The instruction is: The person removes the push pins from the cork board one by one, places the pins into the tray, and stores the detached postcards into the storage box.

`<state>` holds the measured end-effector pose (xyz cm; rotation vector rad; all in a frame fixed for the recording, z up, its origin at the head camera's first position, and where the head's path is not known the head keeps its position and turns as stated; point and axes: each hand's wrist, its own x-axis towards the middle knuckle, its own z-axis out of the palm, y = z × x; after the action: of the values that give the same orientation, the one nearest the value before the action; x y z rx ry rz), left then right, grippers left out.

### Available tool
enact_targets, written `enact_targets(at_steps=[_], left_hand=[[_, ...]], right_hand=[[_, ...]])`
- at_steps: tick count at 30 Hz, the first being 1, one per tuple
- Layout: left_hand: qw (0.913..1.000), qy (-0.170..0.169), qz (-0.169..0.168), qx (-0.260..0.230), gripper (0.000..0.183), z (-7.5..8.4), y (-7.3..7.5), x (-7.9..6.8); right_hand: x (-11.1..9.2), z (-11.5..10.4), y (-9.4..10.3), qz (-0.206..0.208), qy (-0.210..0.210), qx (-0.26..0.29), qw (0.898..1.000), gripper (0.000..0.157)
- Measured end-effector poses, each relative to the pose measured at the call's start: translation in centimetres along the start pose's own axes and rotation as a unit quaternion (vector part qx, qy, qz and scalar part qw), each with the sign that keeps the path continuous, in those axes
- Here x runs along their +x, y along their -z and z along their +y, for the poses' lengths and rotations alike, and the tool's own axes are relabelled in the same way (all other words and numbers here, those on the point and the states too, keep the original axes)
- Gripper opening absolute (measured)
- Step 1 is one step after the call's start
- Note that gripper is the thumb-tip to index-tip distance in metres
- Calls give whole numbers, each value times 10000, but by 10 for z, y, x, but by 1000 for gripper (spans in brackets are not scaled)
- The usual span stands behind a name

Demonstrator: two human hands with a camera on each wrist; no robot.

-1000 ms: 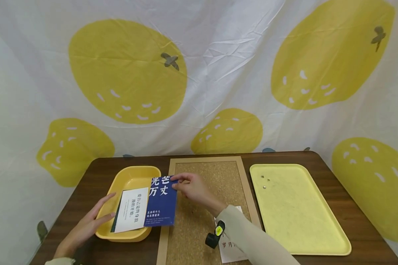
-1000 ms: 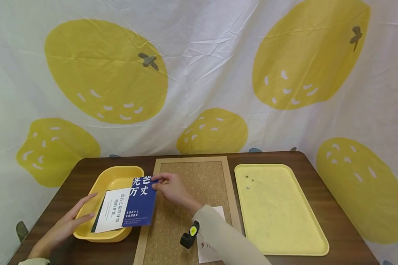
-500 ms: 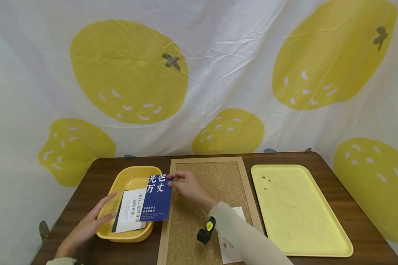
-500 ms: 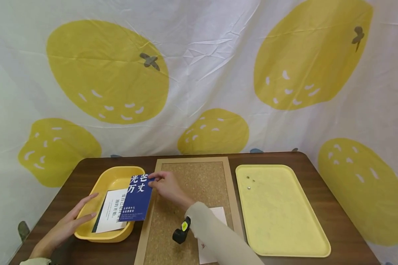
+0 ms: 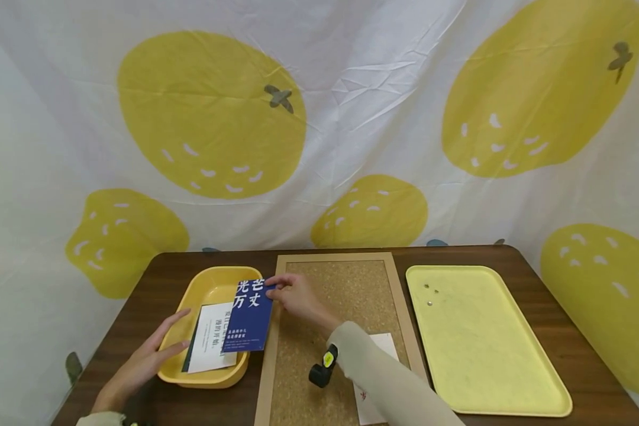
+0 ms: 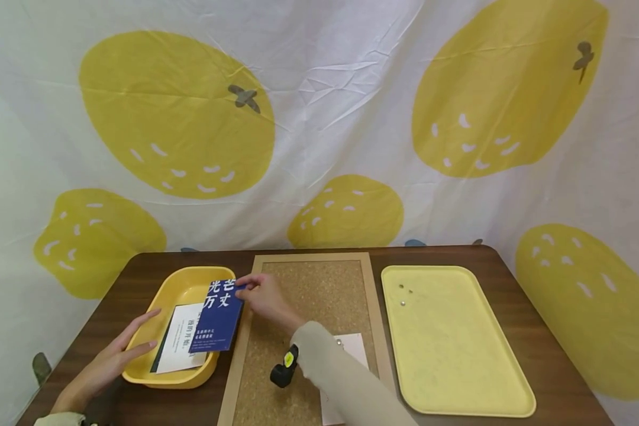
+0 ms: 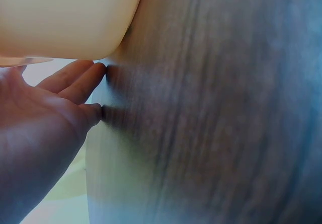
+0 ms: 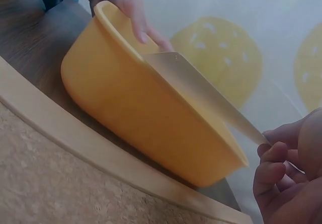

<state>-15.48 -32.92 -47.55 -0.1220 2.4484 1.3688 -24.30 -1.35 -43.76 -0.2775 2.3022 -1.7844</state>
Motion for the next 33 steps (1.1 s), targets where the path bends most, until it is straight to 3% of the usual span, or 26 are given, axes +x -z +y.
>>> enact_targets(at_steps=[13,33], left_hand=[[10000,94,0,-6,74,1,0,-1],[10000,-50,-54,-58,73,0,0,0]], right_hand=[[2,-5,-14,-143,34,-132,9998,17],[5,-12,-45,-268,22,-84,9996,15]])
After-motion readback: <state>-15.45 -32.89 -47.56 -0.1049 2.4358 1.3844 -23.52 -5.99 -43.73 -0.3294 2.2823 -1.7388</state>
